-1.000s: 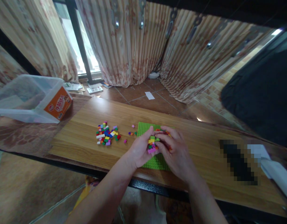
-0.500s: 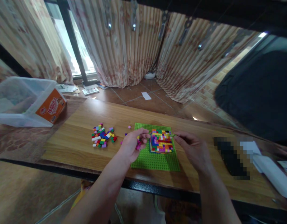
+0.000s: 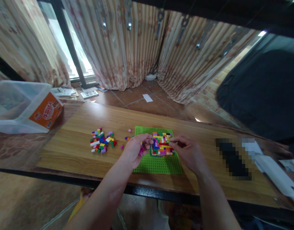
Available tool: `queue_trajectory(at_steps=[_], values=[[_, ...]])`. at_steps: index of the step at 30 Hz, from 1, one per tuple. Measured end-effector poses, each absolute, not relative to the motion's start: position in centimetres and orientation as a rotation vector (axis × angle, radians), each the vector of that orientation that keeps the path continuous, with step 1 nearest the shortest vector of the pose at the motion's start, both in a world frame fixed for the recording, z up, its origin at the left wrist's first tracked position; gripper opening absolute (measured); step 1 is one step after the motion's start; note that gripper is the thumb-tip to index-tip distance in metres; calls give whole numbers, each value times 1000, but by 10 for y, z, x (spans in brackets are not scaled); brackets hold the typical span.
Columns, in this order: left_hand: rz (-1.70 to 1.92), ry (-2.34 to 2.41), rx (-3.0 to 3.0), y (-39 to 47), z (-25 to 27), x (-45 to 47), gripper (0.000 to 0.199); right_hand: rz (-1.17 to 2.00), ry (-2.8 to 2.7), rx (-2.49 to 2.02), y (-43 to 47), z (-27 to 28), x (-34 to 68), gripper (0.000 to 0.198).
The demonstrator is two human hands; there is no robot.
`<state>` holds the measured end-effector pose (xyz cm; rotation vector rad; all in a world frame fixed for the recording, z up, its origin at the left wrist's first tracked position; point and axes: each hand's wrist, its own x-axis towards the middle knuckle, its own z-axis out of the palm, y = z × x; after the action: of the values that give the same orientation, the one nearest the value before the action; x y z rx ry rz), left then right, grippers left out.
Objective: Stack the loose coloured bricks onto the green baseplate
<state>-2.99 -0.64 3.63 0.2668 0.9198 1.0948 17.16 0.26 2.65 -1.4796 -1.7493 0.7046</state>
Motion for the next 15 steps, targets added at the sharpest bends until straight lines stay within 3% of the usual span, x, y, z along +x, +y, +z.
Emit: queue_trajectory(at_steps=[15], values=[[1099,949,280,-7,36,-30,7,707,-1625,-1454,4,20,167,16]])
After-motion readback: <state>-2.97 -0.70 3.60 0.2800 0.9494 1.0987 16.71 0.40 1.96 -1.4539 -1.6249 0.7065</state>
